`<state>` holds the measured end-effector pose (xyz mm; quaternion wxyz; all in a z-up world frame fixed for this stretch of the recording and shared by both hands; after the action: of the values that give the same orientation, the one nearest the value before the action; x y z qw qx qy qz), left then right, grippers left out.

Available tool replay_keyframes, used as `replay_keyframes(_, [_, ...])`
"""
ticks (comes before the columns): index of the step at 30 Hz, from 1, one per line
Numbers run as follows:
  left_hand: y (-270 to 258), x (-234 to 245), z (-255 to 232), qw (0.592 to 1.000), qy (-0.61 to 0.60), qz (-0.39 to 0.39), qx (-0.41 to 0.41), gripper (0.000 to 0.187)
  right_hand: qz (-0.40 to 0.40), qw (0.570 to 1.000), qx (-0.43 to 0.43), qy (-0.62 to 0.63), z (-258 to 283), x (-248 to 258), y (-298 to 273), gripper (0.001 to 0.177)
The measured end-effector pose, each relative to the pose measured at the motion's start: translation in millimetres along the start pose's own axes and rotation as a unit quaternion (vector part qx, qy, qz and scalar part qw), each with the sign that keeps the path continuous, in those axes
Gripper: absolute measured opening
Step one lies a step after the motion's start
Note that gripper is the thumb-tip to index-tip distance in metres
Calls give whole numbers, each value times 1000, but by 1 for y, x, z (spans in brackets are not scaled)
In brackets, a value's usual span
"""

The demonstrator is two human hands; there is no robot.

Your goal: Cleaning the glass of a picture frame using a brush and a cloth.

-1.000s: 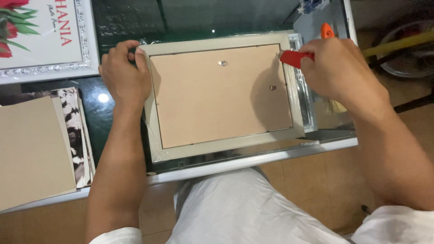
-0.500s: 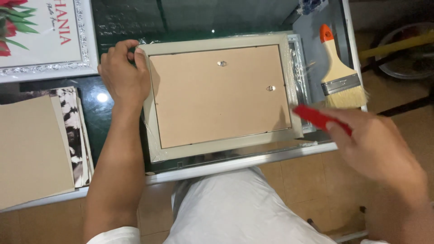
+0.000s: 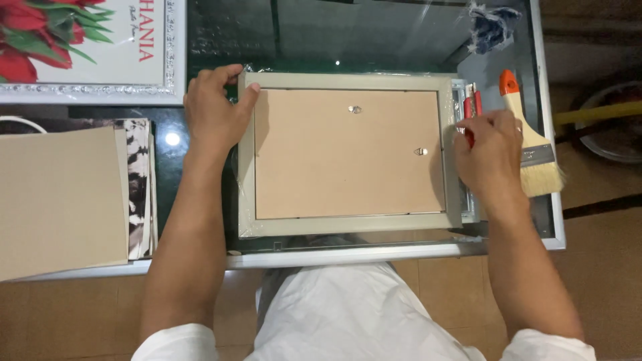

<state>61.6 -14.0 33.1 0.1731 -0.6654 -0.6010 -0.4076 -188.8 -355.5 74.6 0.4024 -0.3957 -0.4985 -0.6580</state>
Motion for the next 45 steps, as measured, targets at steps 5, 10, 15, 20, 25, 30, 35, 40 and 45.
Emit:
replay_keyframes(5, [1, 4, -49, 994, -36, 19, -101, 16, -7, 986, 97, 132, 12, -35, 66, 11])
replay_keyframes(10, [9, -40, -37, 989, -40, 88, -111, 16, -11, 981, 106, 164, -17, -82, 79, 12])
replay_keyframes(15, [9, -47, -30, 990, -31, 87, -103, 13, -18, 986, 103, 131, -16, -89, 79, 11])
replay_keyframes(20, [11, -49, -27, 992, -34, 73, -101, 13, -24, 986, 100, 128, -22, -94, 81, 9])
replay_keyframes(25, [-6, -7, -47, 996, 17, 55, -73, 20, -5, 995, 94, 40, 9, -43, 55, 18])
replay_keyframes(30, [-47, 14, -14, 965, 70, 220, 128, 14, 109, 990, -92, -12, 2, -29, -1, 21])
replay_keyframes(35, [-79, 26, -12, 980, 6, 176, 96, 12, 60, 989, -134, 20, -12, -45, -31, 14])
replay_keyframes(40, [-89, 26, -10, 993, 3, 105, 57, 7, -3, 995, -93, 29, -4, -39, -32, 13])
replay_keyframes(45, [-91, 30, -16, 998, 2, 56, 31, 16, 44, 986, -158, 11, -2, -32, -31, 19])
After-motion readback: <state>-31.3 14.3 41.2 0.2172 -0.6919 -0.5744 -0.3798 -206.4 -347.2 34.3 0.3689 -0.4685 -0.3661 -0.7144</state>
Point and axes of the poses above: each hand's wrist, its own y-axis towards the middle knuckle, its own x-axis out of the back of the hand, z = x × y, the point moved 7 cm from there along y, towards the middle knuckle, and after that the axes turned 9 degrees about x, right-handed, at the moved point
